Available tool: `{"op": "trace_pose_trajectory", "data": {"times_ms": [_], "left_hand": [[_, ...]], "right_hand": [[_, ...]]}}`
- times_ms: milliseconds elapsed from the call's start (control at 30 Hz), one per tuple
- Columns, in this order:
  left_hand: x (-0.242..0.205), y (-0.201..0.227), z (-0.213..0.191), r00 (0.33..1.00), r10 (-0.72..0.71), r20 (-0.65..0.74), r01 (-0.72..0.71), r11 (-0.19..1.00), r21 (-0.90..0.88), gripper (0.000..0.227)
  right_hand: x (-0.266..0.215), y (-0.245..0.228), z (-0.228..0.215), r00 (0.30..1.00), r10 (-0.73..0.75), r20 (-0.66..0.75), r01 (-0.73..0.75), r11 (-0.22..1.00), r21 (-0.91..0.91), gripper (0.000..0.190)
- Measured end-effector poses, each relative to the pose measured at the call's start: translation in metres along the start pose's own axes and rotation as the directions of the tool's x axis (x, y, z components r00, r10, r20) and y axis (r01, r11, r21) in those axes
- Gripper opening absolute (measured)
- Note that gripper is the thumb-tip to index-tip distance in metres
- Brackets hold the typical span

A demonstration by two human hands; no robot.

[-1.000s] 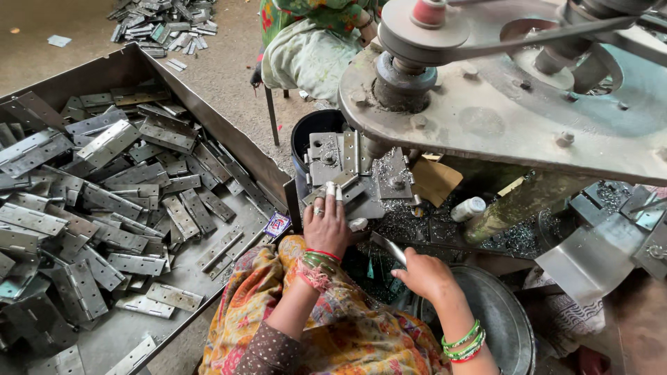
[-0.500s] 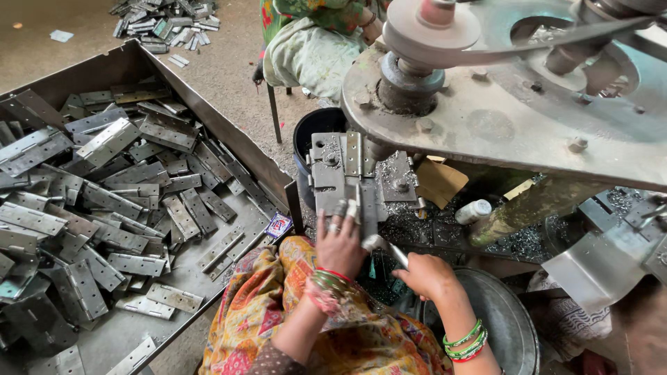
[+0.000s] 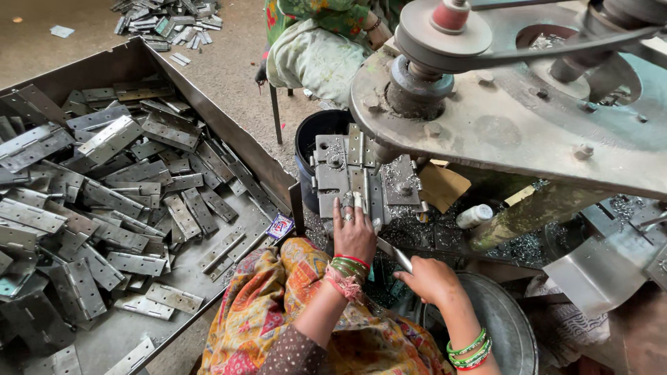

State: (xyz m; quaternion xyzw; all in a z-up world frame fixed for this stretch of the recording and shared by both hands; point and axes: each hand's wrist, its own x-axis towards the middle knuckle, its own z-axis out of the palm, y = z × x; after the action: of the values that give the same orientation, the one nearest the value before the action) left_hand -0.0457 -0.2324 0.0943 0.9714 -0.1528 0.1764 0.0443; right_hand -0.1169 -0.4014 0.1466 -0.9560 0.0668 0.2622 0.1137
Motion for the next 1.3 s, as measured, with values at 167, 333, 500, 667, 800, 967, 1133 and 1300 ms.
{"op": "trace_pose_trajectory", "data": {"times_ms": [167, 333, 500, 667, 800, 967, 1133, 1300], "left_hand": [[0.027, -0.003, 0.011, 0.999, -0.028, 0.04, 0.028, 1.0, -0.003, 0.034], [0.036, -0.005, 0.007, 0.995, -0.005, -0.096, 0.008, 1.0, 0.025, 0.034], [0.011, 0.001, -0.005, 0.999, 0.049, -0.013, -0.05, 0.997, -0.054, 0.032], [-0.002, 0.004, -0.015, 0.997, 0.057, -0.055, -0.06, 0.996, -0.065, 0.031], [-0.001, 0.004, -0.02, 0.997, 0.05, -0.053, -0.054, 0.995, -0.081, 0.03], [0.004, -0.002, -0.024, 0.991, 0.02, -0.132, -0.037, 0.991, -0.126, 0.029], [-0.005, -0.003, -0.016, 0.986, 0.039, -0.164, -0.052, 0.996, -0.077, 0.03], [0.014, -0.004, 0.003, 0.994, 0.001, -0.111, -0.009, 0.998, -0.067, 0.031]], "right_hand": [[-0.001, 0.001, 0.003, 1.0, -0.005, 0.002, 0.005, 1.0, -0.01, 0.049], [-0.002, -0.002, -0.003, 1.0, -0.004, -0.007, 0.004, 1.0, -0.018, 0.049], [-0.001, 0.0, 0.003, 1.0, -0.002, -0.016, 0.001, 1.0, -0.027, 0.05], [0.013, 0.018, 0.025, 0.986, -0.082, -0.144, 0.066, 0.991, -0.112, 0.051], [0.016, 0.039, 0.071, 0.97, -0.089, -0.227, 0.073, 0.994, -0.076, 0.046], [0.012, 0.052, 0.14, 0.969, 0.025, -0.247, 0.012, 0.989, 0.147, 0.041], [0.019, 0.055, 0.128, 0.985, -0.026, -0.168, 0.045, 0.993, 0.111, 0.047], [0.032, 0.053, 0.08, 0.986, -0.086, -0.144, 0.073, 0.993, -0.096, 0.051]]}}
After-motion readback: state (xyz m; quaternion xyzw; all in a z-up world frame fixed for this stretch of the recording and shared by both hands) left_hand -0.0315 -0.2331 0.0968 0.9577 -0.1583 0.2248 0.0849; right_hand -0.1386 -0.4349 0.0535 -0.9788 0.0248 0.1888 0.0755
